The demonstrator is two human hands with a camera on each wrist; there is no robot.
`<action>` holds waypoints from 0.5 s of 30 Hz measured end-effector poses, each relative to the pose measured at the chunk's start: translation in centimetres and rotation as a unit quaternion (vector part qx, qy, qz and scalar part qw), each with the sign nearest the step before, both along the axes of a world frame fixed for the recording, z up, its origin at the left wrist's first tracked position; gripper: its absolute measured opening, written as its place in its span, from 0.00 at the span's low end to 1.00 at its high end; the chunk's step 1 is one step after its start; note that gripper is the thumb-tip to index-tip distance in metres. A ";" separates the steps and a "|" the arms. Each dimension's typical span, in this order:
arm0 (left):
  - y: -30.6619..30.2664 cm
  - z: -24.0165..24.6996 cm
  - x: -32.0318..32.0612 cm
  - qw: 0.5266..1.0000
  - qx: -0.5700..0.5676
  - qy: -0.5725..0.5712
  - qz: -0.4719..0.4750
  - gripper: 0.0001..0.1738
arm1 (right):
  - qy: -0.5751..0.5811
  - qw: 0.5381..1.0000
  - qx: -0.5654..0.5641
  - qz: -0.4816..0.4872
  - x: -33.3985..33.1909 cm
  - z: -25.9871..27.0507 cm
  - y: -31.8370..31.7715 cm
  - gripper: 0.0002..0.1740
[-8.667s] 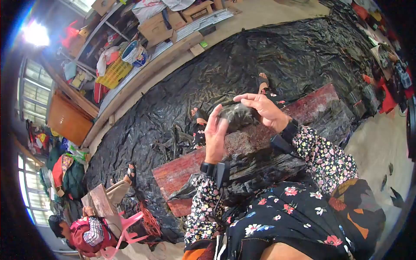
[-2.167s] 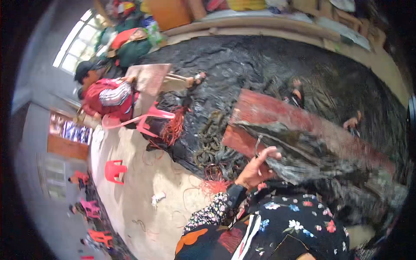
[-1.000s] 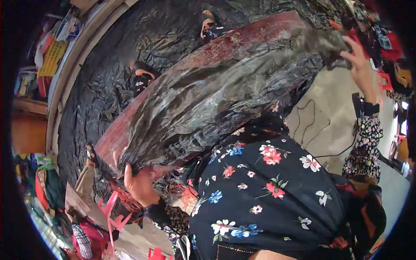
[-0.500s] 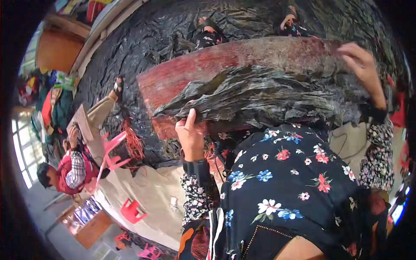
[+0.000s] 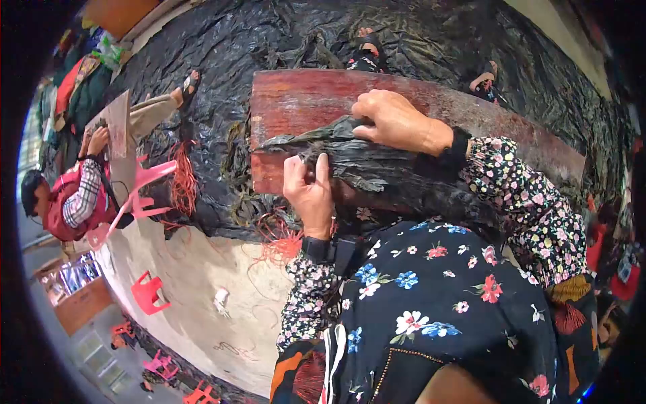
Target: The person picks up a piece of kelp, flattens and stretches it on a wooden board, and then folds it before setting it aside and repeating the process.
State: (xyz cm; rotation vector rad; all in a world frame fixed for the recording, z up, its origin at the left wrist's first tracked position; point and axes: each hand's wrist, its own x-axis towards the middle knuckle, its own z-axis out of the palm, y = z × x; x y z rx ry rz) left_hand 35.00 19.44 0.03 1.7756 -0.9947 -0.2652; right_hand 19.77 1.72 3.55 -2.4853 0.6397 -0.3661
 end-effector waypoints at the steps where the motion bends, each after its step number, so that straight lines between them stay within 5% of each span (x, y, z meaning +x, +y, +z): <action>1: -0.4 0.2 -0.2 0.994 -0.038 -0.098 -0.002 0.09 | -0.025 1.000 0.009 -0.003 0.2 0.0 0.0 0.16; 6: -0.8 0.1 -0.5 0.996 0.024 0.076 0.035 0.15 | -0.056 0.998 0.012 -0.037 0.1 0.4 0.0 0.10; 10: -1.3 -0.4 0.3 0.999 0.012 -0.022 0.029 0.11 | -0.066 0.994 -0.076 -0.042 -0.4 -0.3 0.0 0.10; 15: -1.3 0.5 0.5 0.998 0.051 -0.008 0.031 0.14 | -0.055 0.988 -0.141 -0.027 -1.0 -0.5 -0.2 0.10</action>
